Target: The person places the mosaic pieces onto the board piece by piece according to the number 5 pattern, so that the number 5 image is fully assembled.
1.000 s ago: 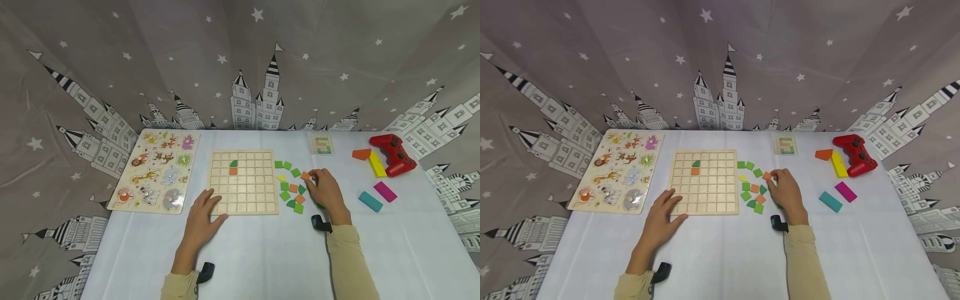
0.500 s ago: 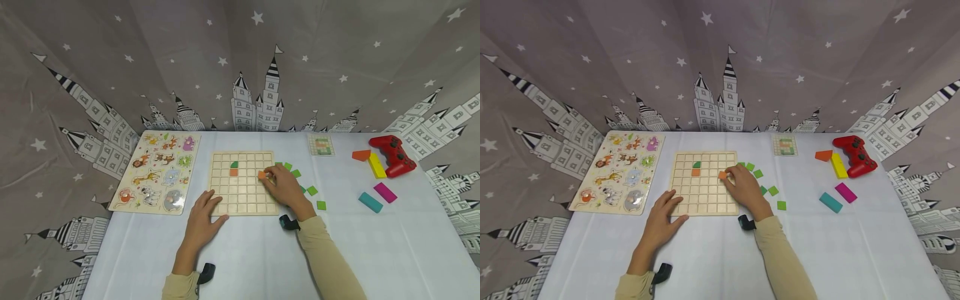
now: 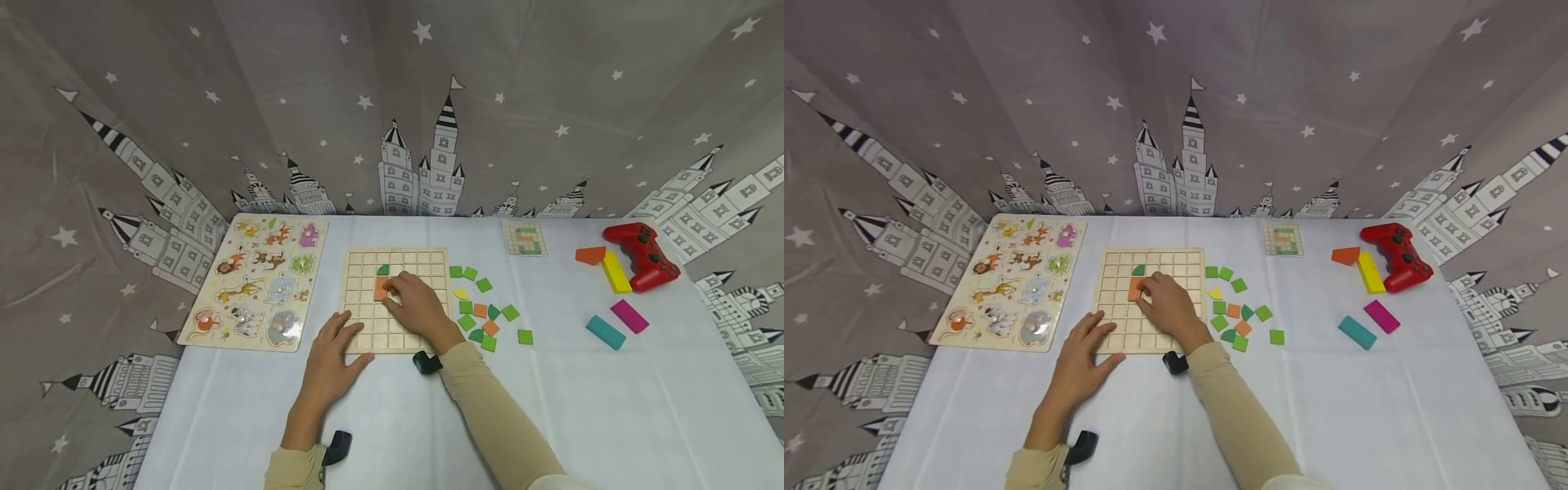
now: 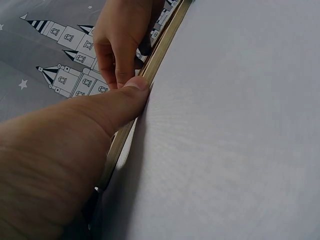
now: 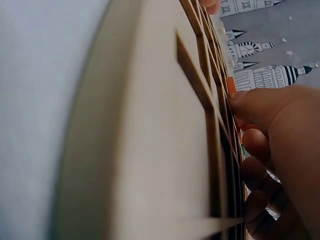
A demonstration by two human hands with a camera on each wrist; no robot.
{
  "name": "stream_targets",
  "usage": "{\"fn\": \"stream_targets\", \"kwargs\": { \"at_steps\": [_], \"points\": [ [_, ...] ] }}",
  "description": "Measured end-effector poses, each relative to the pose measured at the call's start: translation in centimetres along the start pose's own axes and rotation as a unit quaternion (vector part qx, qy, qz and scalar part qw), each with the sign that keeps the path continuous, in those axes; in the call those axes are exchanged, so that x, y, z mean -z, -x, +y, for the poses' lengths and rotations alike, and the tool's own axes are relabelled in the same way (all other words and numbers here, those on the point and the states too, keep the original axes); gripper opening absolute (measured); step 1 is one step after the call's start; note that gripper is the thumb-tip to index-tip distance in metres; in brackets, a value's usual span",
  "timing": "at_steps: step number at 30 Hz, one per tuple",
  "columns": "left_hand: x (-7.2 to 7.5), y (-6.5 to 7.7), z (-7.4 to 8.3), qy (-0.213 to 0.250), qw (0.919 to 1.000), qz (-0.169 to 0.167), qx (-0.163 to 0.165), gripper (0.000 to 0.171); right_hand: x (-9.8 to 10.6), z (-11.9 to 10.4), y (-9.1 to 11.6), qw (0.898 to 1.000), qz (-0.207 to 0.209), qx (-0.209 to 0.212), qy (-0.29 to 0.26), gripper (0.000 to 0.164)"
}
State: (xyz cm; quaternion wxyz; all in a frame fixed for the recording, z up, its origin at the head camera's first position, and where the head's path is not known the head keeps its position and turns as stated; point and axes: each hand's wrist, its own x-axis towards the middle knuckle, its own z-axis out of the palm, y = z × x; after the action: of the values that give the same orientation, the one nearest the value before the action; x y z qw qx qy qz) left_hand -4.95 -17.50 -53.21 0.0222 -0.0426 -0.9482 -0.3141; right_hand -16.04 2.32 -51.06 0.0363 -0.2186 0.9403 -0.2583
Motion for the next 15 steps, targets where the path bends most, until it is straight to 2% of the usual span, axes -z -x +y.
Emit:
{"fn": "stream_targets", "kwargs": {
  "at_steps": [6,15],
  "points": [
    [-0.02,0.04,-0.08,-0.001,1.0,0.006,-0.004,0.059,-0.06,-0.02,-0.05,1.0,0.005,-0.003,-0.009,0.025],
    [0.01,-0.04,-0.07,0.001,0.9999,-0.013,0.007,0.059,-0.19,0.16,-0.02,0.999,-0.003,-0.02,-0.03,0.026]
  ]
}}
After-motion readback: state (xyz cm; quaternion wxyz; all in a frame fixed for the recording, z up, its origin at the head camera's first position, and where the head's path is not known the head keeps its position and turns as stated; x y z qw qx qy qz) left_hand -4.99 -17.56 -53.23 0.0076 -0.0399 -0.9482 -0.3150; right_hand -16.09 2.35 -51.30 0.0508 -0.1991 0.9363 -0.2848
